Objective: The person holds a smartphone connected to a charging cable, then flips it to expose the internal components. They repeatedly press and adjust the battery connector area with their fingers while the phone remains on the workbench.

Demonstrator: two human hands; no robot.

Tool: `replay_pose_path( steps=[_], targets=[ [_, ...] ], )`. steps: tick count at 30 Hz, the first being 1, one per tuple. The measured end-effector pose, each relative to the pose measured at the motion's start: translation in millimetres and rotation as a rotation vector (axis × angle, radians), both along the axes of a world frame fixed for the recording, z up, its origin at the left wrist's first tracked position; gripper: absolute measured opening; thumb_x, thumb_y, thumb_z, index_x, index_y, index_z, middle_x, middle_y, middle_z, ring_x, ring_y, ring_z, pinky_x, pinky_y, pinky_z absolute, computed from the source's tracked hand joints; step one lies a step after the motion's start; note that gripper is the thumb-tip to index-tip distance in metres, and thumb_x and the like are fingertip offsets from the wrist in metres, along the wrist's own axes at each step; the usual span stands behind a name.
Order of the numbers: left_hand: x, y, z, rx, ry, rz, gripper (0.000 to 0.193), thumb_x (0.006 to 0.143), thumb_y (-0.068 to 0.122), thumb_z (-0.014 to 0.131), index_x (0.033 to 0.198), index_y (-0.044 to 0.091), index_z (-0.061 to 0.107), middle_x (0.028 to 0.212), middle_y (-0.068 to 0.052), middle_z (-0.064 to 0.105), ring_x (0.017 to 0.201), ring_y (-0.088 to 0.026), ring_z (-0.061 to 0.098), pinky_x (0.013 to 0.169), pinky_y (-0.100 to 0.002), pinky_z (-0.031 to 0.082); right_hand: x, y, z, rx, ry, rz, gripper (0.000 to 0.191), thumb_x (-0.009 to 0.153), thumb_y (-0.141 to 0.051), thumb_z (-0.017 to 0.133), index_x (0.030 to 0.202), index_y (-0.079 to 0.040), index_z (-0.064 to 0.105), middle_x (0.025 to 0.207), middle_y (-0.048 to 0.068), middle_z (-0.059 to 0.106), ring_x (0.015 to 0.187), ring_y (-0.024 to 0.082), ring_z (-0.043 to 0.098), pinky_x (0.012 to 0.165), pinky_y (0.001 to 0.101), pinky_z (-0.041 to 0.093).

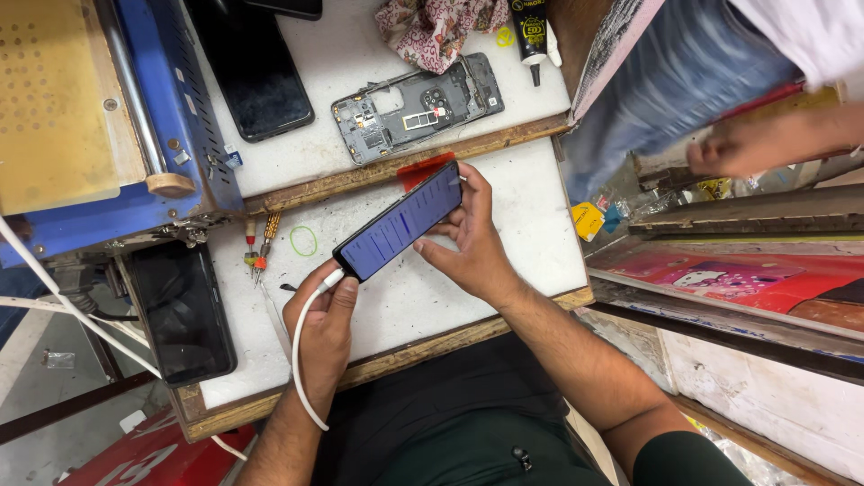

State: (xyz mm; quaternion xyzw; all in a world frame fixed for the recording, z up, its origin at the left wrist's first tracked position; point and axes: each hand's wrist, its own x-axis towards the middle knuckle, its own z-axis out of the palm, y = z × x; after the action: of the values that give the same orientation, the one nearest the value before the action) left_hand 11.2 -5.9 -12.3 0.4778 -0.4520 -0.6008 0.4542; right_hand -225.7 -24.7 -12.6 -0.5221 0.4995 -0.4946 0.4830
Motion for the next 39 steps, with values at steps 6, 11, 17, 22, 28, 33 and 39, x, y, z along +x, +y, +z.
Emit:
replay_pose_path(
  steps=[6,11,17,22,28,33,39],
  targets=[
    [1.5,2.5,-3.6,0.021,-0.02,-0.003,0.041,0.1,0.015,0.069,0.133,-0.008,0.063,0.105,-0.009,0.073,0.082,-0.008,0.061,0.071,-0.02,0.05,1.9,1.5,2.8,-0.039,0.036,-0.001,0.11,0.088,0.001,0.076,0.16,-0.015,-0.006,0.155,0.024,0.032,0.137,0.029,0.055,0.111,0.0441,0.059],
    [-0.3,3.8,-2.5,0.013,-0.037,-0.037,0.038,0.101,0.014,0.068,0.132,-0.007,0.064,0.096,-0.006,0.071,0.074,-0.006,0.056,0.063,-0.019,0.047,7.8,2.2,5.0,-0.054,0.047,-0.056,0.109,0.089,-0.003,0.08,0.158,-0.013,-0.004,0.152,0.024,0.034,0.136,0.027,0.055,0.11,0.0423,0.06],
    [-7.0,5.2,-0.1,-0.189,-0.119,-0.104,0.032,0.102,0.012,0.066,0.129,-0.006,0.065,0.105,-0.011,0.069,0.083,-0.008,0.063,0.067,-0.021,0.053,9.6,-0.1,2.1,0.025,0.0,-0.146,0.099,0.092,-0.011,0.078,0.154,-0.011,0.001,0.143,0.022,0.037,0.126,0.024,0.059,0.105,0.0383,0.063],
    [-9.8,5.8,-2.0,-0.322,-0.156,-0.114,0.031,0.103,0.01,0.065,0.129,-0.007,0.063,0.116,-0.015,0.069,0.1,-0.012,0.069,0.078,-0.023,0.06,9.9,-1.9,-1.3,0.033,-0.059,-0.175,0.096,0.094,-0.016,0.078,0.154,-0.012,0.003,0.14,0.02,0.038,0.128,0.023,0.059,0.101,0.0391,0.06],
    [-3.7,5.6,-6.7,-0.142,-0.085,-0.04,0.033,0.101,0.01,0.067,0.131,-0.006,0.065,0.103,-0.012,0.071,0.08,-0.009,0.063,0.066,-0.021,0.052,5.1,0.4,0.4,-0.032,0.074,-0.057,0.103,0.093,-0.013,0.079,0.156,-0.015,-0.002,0.151,0.024,0.034,0.135,0.028,0.057,0.108,0.0432,0.058],
    [-2.4,5.5,-8.8,-0.129,-0.029,-0.019,0.034,0.102,0.01,0.066,0.13,-0.008,0.062,0.106,-0.011,0.072,0.086,-0.009,0.066,0.072,-0.021,0.054,-0.1,0.5,1.9,-0.025,-0.002,0.012,0.107,0.093,-0.006,0.075,0.159,-0.016,-0.008,0.153,0.026,0.032,0.139,0.03,0.055,0.115,0.0469,0.056],
    [-2.2,4.5,-10.1,-0.117,-0.034,-0.03,0.033,0.102,0.01,0.066,0.131,-0.007,0.063,0.104,-0.011,0.072,0.085,-0.009,0.064,0.072,-0.021,0.053,0.8,0.6,1.0,-0.013,0.028,0.002,0.108,0.091,-0.006,0.076,0.159,-0.016,-0.008,0.151,0.025,0.033,0.138,0.03,0.056,0.111,0.0463,0.053]
  ],
)
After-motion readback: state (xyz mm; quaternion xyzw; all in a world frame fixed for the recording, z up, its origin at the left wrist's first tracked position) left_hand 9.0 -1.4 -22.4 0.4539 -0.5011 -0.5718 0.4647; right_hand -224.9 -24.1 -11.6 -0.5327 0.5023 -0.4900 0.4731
